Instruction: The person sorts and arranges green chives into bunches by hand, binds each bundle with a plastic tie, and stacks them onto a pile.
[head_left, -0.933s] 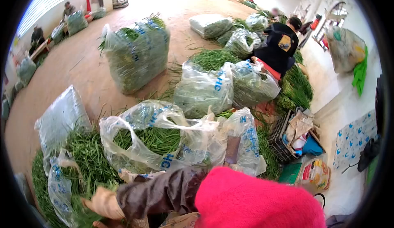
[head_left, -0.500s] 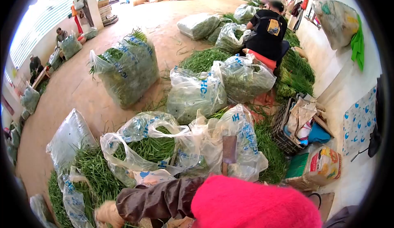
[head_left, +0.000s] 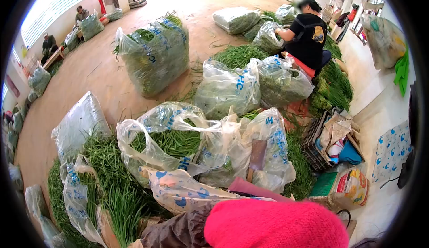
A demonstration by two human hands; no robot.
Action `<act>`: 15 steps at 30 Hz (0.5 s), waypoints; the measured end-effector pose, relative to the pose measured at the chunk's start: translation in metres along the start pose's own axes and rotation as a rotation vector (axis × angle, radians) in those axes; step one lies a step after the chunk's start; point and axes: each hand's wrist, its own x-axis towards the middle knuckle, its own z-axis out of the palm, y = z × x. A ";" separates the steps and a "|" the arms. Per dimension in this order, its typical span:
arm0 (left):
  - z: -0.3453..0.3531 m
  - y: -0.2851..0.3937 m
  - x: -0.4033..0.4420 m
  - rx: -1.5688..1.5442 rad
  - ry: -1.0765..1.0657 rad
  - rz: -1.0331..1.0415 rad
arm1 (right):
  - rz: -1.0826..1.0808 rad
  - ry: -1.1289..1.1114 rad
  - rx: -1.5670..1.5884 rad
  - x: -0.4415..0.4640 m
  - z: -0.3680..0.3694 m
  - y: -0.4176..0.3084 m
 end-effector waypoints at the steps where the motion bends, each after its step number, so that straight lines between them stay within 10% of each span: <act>1: 0.000 0.000 0.001 0.005 -0.004 -0.007 | -0.019 0.063 -0.086 -0.003 0.006 0.006; 15: 0.010 -0.008 -0.002 0.056 -0.045 -0.083 | 0.262 0.309 0.004 -0.012 0.020 0.022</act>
